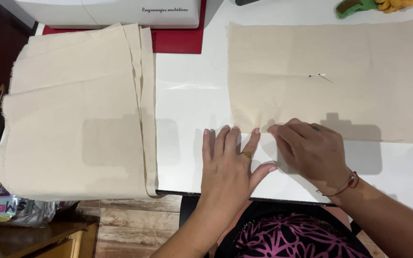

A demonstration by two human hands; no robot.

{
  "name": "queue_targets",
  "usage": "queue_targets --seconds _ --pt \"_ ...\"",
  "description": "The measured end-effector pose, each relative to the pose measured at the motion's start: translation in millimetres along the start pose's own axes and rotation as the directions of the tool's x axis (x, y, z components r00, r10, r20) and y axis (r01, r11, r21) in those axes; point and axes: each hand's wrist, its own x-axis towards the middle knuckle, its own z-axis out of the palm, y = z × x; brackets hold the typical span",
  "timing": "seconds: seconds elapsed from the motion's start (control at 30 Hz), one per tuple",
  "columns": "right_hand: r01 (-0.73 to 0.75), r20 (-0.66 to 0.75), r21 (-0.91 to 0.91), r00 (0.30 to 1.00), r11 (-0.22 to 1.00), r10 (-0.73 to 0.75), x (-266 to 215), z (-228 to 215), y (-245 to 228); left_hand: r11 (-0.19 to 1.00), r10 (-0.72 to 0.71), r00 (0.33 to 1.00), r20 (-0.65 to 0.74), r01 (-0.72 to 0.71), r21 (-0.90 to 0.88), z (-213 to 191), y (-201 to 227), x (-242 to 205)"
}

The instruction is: The person folds the edge of a beige fabric piece and secures it with pins. They repeat this process for multiple fabric pieces, picking up pins from a sunflower-shaped holder and placing them along the folded edges.

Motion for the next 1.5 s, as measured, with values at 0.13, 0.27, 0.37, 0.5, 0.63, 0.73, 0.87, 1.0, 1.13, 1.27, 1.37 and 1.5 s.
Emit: queue_targets --seconds 0.13,0.27,0.37,0.5,0.63,0.73,0.87,1.0,1.13,1.27,1.37,1.5 --pt "0.002 -0.007 0.009 1.0 1.0 -0.002 0 1 1 0.999 -0.001 1.0 0.011 0.001 -0.035 1 1 0" --pt "0.003 -0.038 0.047 0.999 0.999 -0.001 -2 4 2 0.999 0.001 1.0 0.025 0.0 -0.039 1 1 0" --pt "-0.015 -0.027 0.051 1.0 0.999 0.016 -1 2 1 0.997 0.007 1.0 0.029 -0.005 -0.076 3 0 -1" --pt "-0.027 -0.007 0.046 1.0 0.999 0.027 -3 4 2 0.999 0.015 1.0 0.023 -0.014 -0.041 1 -1 -1" --pt "-0.024 0.014 0.033 1.0 0.999 0.024 -4 5 2 0.997 0.031 0.999 0.028 -0.029 -0.077 2 -2 -1" --pt "-0.032 0.036 0.033 0.999 0.999 0.031 -3 5 1 0.998 0.03 0.999 0.037 -0.028 -0.057 2 -1 -2" --pt "-0.053 0.058 0.053 0.997 0.997 0.05 -5 9 -1 0.999 0.041 0.999 0.016 -0.041 -0.023 4 0 -1" --pt "-0.083 0.083 0.044 0.993 0.996 0.079 0 4 1 1.0 0.03 0.999 0.024 -0.03 -0.009 -1 1 0" --pt "-0.093 0.096 0.1 0.992 0.991 0.084 -4 -3 7 1.0 -0.025 0.993 0.112 0.026 -0.002 -2 -6 -4" --pt "-0.035 0.095 0.157 0.995 0.987 0.02 -6 -7 14 0.999 -0.017 1.0 -0.011 0.017 0.029 -7 -16 -8" --pt "0.006 0.129 0.231 0.991 0.973 -0.037 -12 -1 20 0.999 -0.028 1.0 0.011 0.028 0.034 -6 -15 -7" --pt "0.011 0.156 0.229 0.987 0.973 -0.048 -14 3 24 1.0 -0.025 1.0 0.008 0.025 0.016 -11 -18 -2"
